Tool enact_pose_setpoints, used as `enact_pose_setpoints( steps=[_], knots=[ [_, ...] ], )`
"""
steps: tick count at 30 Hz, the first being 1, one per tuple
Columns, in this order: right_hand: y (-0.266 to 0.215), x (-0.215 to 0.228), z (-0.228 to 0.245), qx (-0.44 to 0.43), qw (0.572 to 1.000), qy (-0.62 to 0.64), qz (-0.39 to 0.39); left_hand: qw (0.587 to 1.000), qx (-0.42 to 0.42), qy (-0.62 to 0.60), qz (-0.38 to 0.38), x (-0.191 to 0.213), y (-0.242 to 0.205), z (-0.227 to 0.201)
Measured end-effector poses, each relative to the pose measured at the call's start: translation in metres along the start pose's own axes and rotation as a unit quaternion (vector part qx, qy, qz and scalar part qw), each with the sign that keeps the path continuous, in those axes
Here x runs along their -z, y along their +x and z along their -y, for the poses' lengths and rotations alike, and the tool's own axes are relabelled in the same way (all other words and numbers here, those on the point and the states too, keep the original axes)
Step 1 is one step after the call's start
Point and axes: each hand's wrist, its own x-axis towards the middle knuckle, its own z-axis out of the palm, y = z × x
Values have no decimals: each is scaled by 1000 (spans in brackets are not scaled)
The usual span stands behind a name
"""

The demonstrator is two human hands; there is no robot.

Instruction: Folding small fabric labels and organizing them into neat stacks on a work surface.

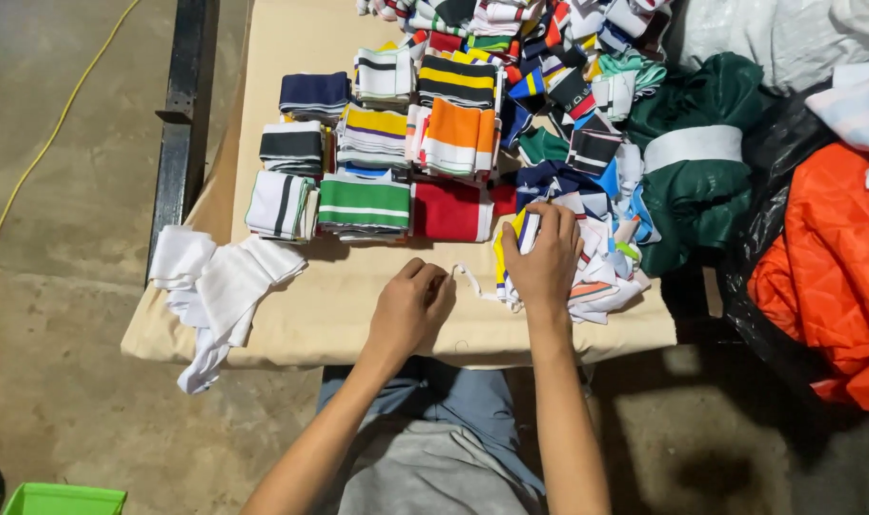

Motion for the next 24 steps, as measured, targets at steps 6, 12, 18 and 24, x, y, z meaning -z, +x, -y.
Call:
enact_pose_setpoints(
  steps=[6, 12, 18, 24],
  knots=[
    [2, 10, 13, 42, 998, -39, 39, 1000, -4, 1, 25, 12, 3, -15],
    [2, 1, 4, 16, 995, -78, 60, 999, 12, 9, 41, 10, 3, -12],
    [-6, -7, -5, 57, 994, -89, 11, 998, -25, -52, 29, 20, -3, -19],
    [-1, -22, -16, 73, 994, -85, -13, 999, -24, -45, 17, 19, 3, -17]
  ],
)
